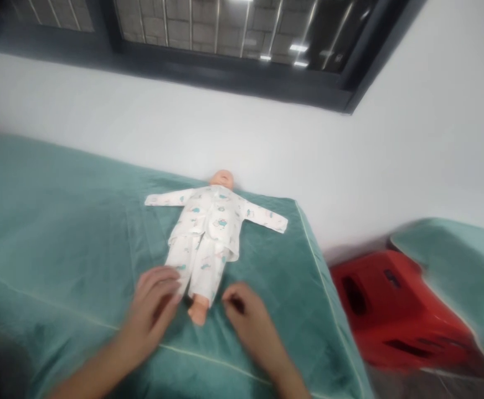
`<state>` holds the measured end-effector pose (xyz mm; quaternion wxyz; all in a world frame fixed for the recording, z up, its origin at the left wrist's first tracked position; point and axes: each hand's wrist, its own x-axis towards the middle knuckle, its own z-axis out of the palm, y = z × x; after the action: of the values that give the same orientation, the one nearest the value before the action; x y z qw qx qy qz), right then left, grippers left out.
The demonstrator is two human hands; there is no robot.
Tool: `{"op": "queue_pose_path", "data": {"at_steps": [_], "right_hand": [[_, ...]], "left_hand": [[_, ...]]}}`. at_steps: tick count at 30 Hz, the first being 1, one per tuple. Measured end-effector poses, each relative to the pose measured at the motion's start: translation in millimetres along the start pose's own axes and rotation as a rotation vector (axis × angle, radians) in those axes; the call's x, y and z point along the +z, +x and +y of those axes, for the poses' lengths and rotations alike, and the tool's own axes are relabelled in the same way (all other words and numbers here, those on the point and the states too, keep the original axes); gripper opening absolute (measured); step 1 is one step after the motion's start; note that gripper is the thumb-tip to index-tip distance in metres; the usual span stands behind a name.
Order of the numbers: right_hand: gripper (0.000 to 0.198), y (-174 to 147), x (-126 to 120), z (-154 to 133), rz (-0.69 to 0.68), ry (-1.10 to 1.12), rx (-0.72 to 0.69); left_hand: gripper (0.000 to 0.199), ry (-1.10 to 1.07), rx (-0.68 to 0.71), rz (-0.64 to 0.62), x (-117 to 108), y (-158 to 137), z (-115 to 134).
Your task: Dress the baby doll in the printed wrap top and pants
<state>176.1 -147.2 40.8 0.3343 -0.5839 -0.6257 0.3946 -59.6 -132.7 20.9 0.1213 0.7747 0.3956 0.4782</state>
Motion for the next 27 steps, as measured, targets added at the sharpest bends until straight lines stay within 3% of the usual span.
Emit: {"op": "queue_pose_path", "data": {"at_steps": [3, 6, 8, 10, 13, 15, 21, 27], "right_hand": [[0.014, 27.4, -21.1, 18.5, 0.248, 0.132, 0.060], [0.022, 71.9, -36.5, 26.7, 0.480, 0.400, 0.176], [0.015, 107.0, -41.4, 25.0, 0.482, 0.699, 0.242], [0.007, 141.2, -41.8, 20.4, 0.422, 0.833, 0.275], [0.009, 181.1, -35.9, 14.0, 0.345, 0.870, 0.275], [0.011, 197.4, -30.6, 12.0, 0.309, 0.887, 0.250], [0.016, 221.5, -31.8, 13.8, 0.293, 0.896, 0.229], [0.024, 227.6, -37.9, 18.2, 0.296, 0.885, 0.210]], "left_hand": [[0.018, -0.076, -0.188, 0.143, -6.5, 18.9, -21.7], [0.021, -0.262, -0.613, 0.247, -3.6, 61.1, -53.0], [0.028, -0.432, -0.874, 0.226, 3.7, 94.3, -75.6], [0.039, -0.720, -0.971, 0.128, 14.1, 123.6, -96.2], [0.046, -1.138, -1.041, -0.124, 31.7, 152.9, -117.7], [0.047, -1.278, -1.086, -0.214, 41.5, 164.0, -124.6], [0.049, -1.420, -1.068, -0.238, 56.3, 190.6, -128.0], [0.048, -1.326, -1.017, -0.129, 67.9, 200.8, -134.4]]}}
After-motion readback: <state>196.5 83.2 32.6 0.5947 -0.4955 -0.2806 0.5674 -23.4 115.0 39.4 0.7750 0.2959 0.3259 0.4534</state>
